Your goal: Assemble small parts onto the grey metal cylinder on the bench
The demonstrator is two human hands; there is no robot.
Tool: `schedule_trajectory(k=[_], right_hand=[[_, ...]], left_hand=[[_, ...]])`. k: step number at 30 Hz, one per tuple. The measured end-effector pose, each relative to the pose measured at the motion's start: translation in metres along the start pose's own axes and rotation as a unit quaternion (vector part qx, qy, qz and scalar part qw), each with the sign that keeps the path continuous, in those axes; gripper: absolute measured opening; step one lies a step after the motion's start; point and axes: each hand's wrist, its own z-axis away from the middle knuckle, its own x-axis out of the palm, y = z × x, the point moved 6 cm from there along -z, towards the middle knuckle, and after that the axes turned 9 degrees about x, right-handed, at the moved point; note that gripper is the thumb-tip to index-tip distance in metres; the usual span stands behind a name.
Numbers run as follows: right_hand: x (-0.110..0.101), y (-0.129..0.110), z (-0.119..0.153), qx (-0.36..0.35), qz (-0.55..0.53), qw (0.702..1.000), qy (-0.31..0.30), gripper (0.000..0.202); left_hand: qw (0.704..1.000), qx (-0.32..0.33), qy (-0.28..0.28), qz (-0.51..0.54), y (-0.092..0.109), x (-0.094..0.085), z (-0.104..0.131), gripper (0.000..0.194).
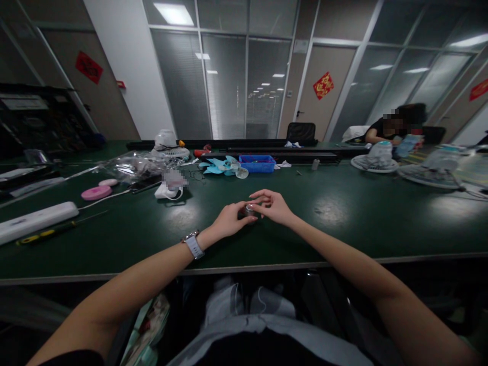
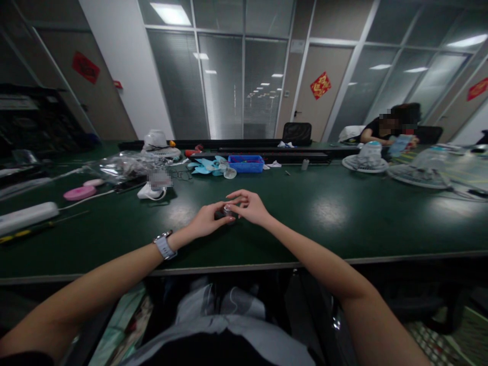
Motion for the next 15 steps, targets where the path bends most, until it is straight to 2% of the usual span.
schedule_trajectory(k=[11, 15], right_hand=[[-0.0091, -0.0016, 0.0004, -0.017, 0.018, 0.997, 0.07, 0.038], [-0.0035, -0.0029, 0.0017, -0.015, 0.011, 0.999, 0.029, 0.04]], left_hand=[[1.0, -0.011, 0.004, 0.019, -0.003, 0.0023, 0.0003, 0.045], [1.0, 0.0, 0.003, 0.009, -0.0018, 0.0022, 0.0003, 0.043]])
